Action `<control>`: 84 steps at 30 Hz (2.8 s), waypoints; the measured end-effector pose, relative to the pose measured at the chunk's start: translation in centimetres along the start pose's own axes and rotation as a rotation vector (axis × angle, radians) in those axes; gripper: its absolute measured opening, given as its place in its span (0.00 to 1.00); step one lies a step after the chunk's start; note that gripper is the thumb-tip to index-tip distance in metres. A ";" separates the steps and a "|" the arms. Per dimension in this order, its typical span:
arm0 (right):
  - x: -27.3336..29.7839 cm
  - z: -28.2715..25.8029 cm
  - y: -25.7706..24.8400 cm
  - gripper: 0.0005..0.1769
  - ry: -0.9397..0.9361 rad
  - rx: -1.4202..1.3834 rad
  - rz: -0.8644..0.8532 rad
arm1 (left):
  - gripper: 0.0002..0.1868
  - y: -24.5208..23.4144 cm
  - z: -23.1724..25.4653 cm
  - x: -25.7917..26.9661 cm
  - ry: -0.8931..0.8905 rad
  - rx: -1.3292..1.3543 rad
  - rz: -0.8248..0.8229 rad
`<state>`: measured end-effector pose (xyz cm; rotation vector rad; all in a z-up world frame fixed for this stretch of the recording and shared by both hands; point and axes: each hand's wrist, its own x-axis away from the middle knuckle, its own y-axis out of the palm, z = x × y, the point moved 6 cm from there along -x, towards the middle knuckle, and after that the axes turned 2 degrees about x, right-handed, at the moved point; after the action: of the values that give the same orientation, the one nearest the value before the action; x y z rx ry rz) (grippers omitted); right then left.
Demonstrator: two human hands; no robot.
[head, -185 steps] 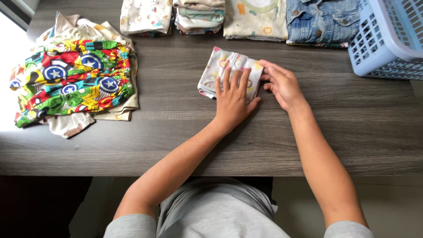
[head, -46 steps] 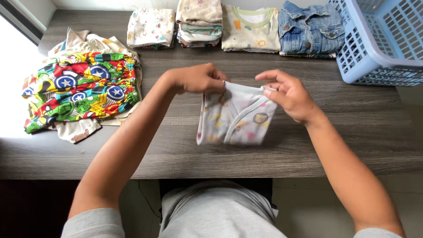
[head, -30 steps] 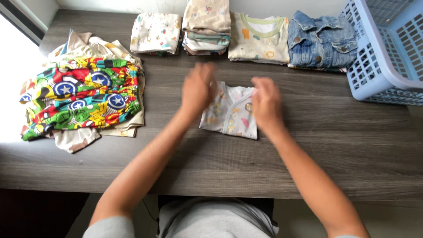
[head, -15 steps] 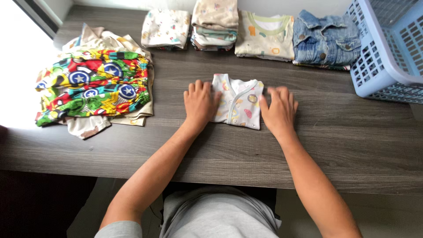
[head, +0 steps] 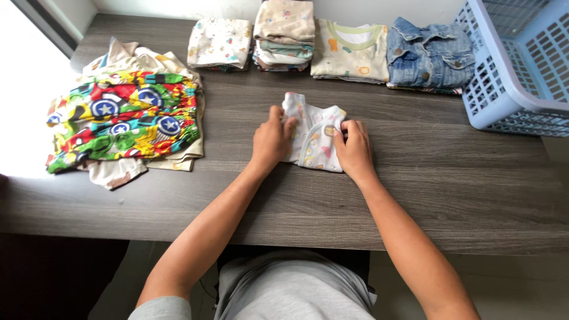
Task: The person folds several small children's garments one by one on a wooden table. They smooth each item, fold the sides and bottom, then fold the garment in half or thirds before placing it on a growing stack. The items include patterned onesies and a denim jacket.
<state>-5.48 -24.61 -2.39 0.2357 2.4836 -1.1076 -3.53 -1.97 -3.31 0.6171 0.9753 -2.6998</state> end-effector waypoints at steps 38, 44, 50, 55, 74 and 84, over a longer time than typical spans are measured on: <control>-23.3 9.3 -6.0 0.29 -0.209 -0.161 -0.014 | 0.43 11.7 5.4 -20.8 0.155 -0.216 -0.318; -23.7 7.9 -4.5 0.31 -0.104 0.042 -0.108 | 0.41 13.7 4.7 -21.8 0.148 -0.408 -0.262; -22.8 6.6 -4.9 0.25 -0.039 0.298 -0.047 | 0.41 13.8 6.4 -21.0 0.117 -0.461 -0.190; -24.2 6.7 -0.7 0.29 -0.267 0.336 -0.044 | 0.34 16.0 6.5 -22.3 0.372 -0.439 -0.108; -24.1 10.4 3.4 0.34 -0.125 0.366 -0.102 | 0.38 19.3 1.2 -23.6 0.214 -0.224 -0.171; -13.7 -3.9 -1.6 0.14 -0.477 -0.060 0.033 | 0.26 2.3 7.0 -9.5 0.358 -0.076 -0.118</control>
<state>5.21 -22.61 6.98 -0.0077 2.0750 -0.9435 3.48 -7.83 4.54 1.0857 1.2259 -2.6906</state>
